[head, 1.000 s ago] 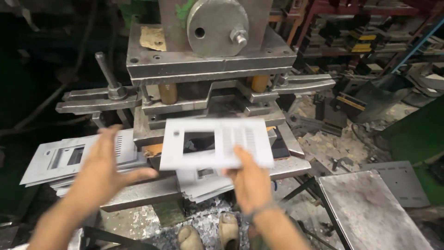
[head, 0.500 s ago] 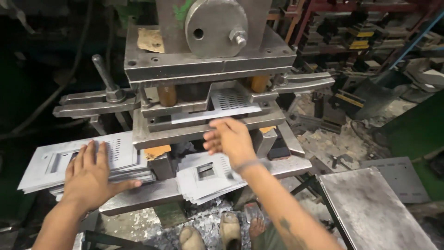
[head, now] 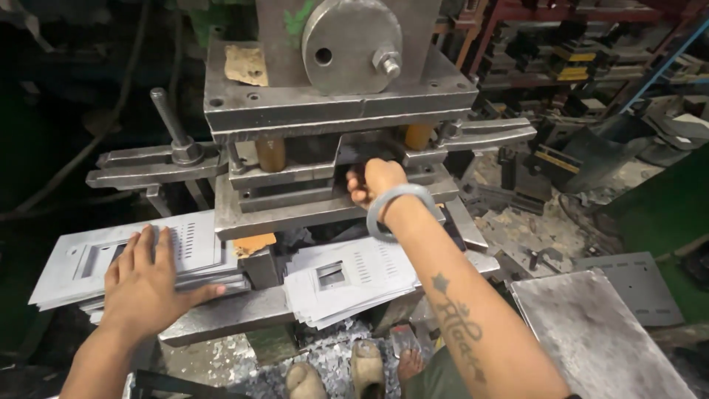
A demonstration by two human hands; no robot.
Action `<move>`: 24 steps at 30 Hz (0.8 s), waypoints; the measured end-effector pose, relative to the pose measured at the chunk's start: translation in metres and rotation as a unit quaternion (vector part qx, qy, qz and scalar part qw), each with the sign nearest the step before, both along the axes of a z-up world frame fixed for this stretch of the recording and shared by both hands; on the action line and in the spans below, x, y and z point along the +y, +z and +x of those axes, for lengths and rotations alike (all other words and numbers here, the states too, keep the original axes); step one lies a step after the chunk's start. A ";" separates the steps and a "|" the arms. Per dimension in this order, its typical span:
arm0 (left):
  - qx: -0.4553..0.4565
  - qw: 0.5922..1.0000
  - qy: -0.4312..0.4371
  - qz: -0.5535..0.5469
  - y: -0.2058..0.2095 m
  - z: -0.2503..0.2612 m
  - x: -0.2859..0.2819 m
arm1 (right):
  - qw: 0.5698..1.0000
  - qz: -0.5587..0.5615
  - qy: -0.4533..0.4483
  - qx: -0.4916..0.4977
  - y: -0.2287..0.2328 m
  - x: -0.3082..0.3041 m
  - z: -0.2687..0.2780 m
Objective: Placing metal sheets into a press machine to be stamped and then removing them to a stack.
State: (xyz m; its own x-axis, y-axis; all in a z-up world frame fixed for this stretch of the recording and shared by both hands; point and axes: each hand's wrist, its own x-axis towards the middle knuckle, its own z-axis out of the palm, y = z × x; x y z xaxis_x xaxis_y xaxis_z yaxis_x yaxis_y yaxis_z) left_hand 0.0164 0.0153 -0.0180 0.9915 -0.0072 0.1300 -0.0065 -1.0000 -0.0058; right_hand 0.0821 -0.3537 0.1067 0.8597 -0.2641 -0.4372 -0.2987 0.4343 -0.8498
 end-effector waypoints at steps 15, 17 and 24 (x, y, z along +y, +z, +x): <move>0.025 1.000 0.001 -0.001 0.017 -0.007 -0.009 | 0.997 0.059 0.035 -0.040 -0.020 0.006 0.012; 0.026 1.000 0.002 -0.004 0.012 -0.006 -0.006 | 0.997 0.061 0.035 -0.037 -0.024 0.006 0.014; 0.026 1.000 0.000 0.000 0.017 -0.006 -0.009 | 0.998 0.042 0.030 -0.036 -0.008 0.010 0.000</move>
State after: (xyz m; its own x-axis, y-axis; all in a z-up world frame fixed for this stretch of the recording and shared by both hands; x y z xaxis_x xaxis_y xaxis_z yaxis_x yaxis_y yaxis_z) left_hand 0.0102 0.0064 -0.0011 0.9969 -0.0079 0.0789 -0.0075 -1.0000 -0.0046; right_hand 0.0824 -0.3440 0.0985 0.9025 -0.1769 -0.3926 -0.2661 0.4877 -0.8315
